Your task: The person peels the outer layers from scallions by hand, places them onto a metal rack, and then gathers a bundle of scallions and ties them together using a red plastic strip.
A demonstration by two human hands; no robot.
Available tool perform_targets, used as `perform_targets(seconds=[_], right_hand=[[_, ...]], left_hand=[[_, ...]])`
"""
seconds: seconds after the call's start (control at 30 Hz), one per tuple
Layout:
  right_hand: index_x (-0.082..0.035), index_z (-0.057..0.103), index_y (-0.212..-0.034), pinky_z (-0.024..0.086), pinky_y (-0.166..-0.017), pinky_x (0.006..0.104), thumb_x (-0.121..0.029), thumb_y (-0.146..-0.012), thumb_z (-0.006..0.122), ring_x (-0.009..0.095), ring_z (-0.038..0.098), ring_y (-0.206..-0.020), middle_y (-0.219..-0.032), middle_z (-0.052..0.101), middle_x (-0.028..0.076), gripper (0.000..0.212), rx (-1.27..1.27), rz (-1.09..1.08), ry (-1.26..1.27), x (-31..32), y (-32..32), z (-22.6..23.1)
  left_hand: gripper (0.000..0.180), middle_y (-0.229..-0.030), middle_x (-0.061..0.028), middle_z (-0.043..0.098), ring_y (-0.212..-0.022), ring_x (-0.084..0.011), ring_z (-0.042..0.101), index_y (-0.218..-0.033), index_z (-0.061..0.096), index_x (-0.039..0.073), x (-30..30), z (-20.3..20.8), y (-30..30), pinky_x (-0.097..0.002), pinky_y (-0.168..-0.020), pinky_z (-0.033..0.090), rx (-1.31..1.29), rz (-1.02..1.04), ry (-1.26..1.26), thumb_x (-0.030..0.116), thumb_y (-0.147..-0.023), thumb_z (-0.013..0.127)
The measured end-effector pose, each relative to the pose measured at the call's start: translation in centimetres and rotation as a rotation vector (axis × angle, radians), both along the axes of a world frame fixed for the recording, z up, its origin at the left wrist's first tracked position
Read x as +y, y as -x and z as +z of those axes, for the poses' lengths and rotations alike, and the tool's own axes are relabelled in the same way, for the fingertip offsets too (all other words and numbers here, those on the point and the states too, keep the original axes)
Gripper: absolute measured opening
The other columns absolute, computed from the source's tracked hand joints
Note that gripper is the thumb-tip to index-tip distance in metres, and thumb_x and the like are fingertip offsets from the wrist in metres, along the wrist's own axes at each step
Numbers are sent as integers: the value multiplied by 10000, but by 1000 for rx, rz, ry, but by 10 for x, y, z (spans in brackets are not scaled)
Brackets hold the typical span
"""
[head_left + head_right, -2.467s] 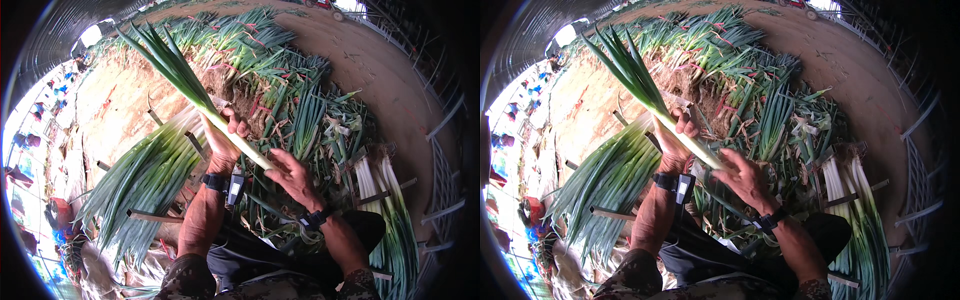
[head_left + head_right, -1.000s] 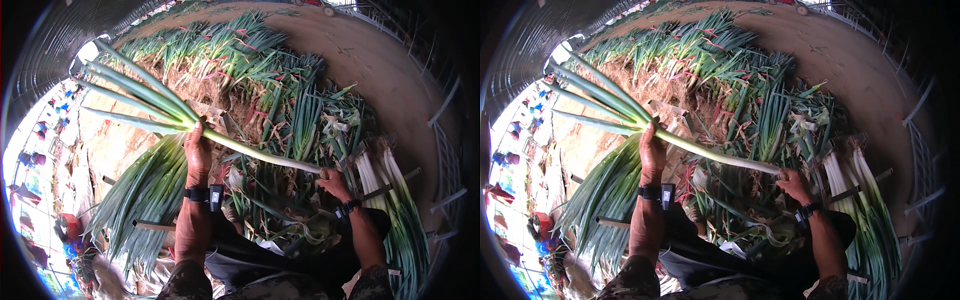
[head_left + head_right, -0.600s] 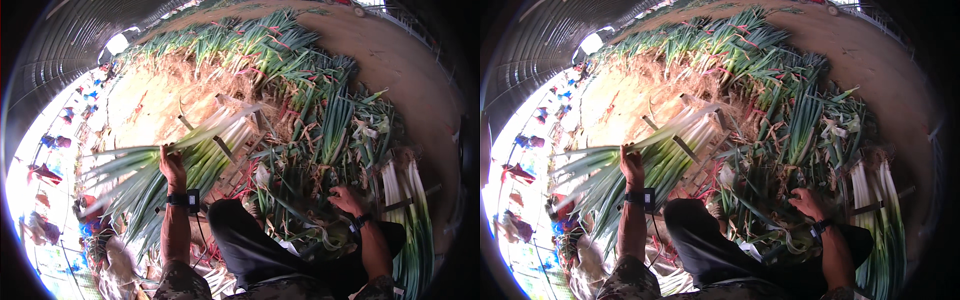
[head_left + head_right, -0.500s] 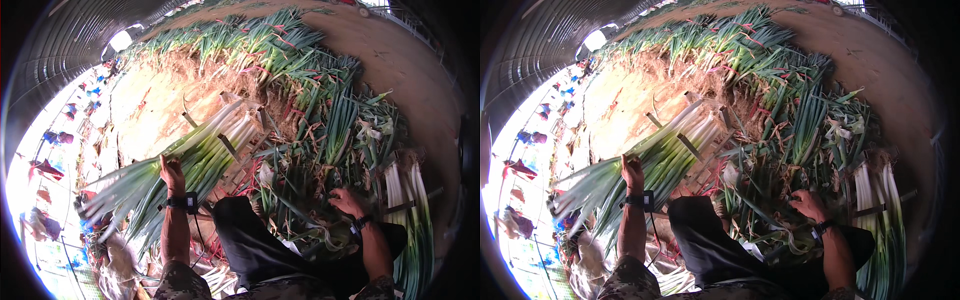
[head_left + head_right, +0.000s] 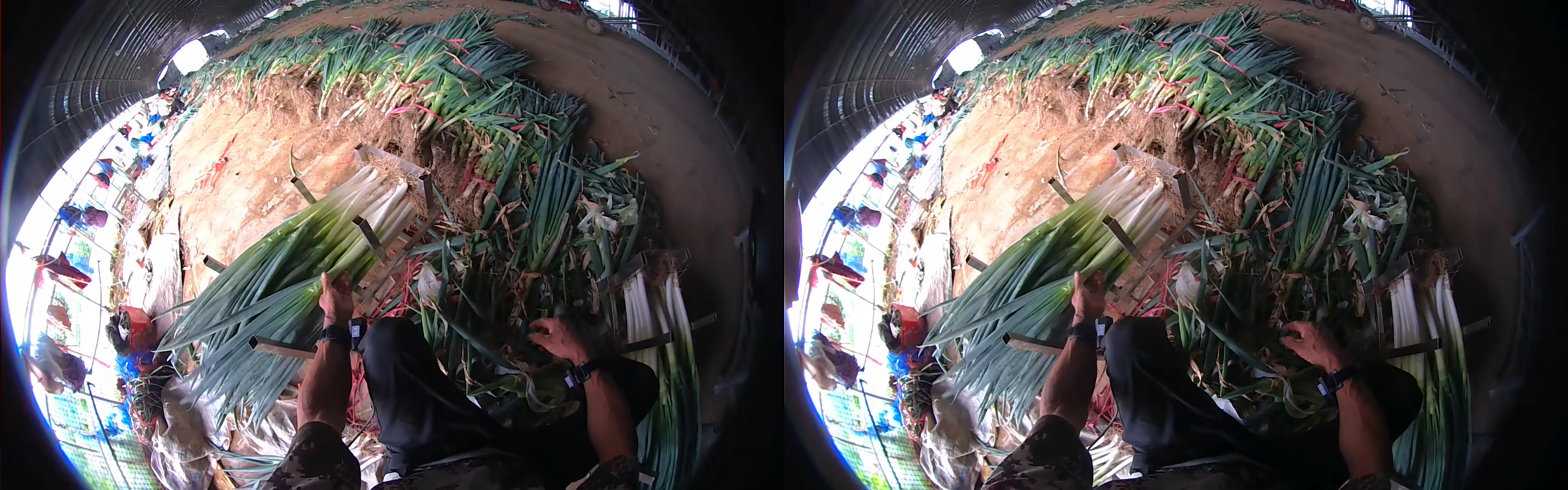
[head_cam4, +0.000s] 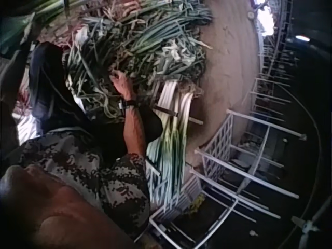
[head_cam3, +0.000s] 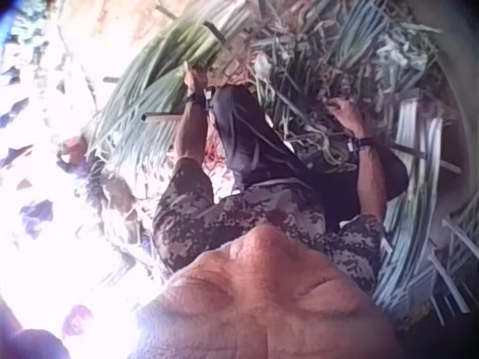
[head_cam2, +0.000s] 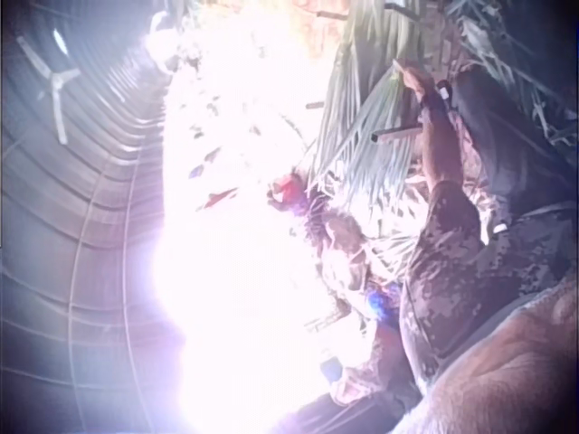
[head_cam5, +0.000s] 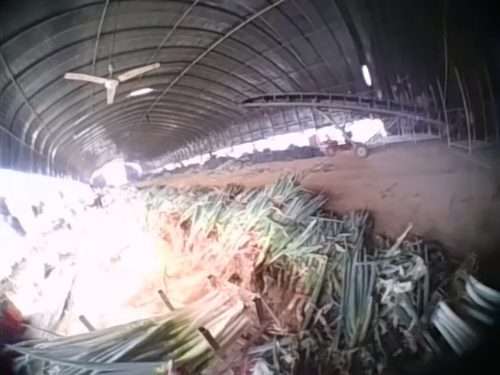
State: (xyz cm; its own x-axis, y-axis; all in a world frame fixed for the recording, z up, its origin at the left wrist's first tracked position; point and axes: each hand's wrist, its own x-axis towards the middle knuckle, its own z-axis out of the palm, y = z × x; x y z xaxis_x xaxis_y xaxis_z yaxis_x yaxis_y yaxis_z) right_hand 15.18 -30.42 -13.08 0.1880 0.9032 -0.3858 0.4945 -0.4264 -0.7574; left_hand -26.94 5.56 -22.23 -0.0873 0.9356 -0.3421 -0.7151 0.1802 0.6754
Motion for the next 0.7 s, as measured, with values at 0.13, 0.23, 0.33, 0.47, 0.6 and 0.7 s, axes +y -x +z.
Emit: perform_targets(seconds=[0.13,0.23,0.33,0.47,0.6,0.7], right_hand=[[16,648,-1169,548,-677,328,-243,-892,697,194,720,-751,-858,737,130,382,15,6,26,3,5,1],[-4,659,-1156,547,-688,341,-260,-883,699,217,718,-760,-870,731,137,377,-68,3,54,-3,-2,-3],[-30,672,-1142,545,-727,358,-287,-871,699,254,715,-808,-906,725,151,375,-145,66,36,3,3,-4],[-54,683,-1126,537,-779,373,-313,-861,694,298,703,-876,-940,718,162,371,-191,86,15,-2,-2,-7],[-58,686,-1116,537,-778,379,-323,-859,695,311,701,-877,-947,714,171,370,-183,105,-1,6,8,4],[-55,689,-1120,540,-783,378,-321,-856,702,303,705,-886,-954,717,171,375,-220,115,52,7,10,3]], left_hand=[[489,-874,-118,709,-792,-228,685,-959,672,7,-8,1,18,-356,-655,568,129,-254,109,475,-992,534],[520,-859,-120,720,-789,-225,699,-860,693,16,-22,27,-16,-345,-611,563,442,-302,240,487,-994,516],[445,-866,-91,706,-806,-230,691,-967,691,-3,-13,36,4,-319,-678,550,682,-309,-120,424,-981,566],[313,-977,-157,721,-899,-310,694,-1105,706,52,6,57,-36,-362,-812,535,1397,-59,-596,276,-902,625],[341,-1162,-135,667,-1132,-357,574,-1145,697,101,35,49,-38,-448,-984,440,1708,-201,-648,186,-830,598],[345,-1182,-111,637,-1158,-342,523,-1130,702,137,34,24,-38,-482,-992,407,1961,-306,-514,160,-803,593]])
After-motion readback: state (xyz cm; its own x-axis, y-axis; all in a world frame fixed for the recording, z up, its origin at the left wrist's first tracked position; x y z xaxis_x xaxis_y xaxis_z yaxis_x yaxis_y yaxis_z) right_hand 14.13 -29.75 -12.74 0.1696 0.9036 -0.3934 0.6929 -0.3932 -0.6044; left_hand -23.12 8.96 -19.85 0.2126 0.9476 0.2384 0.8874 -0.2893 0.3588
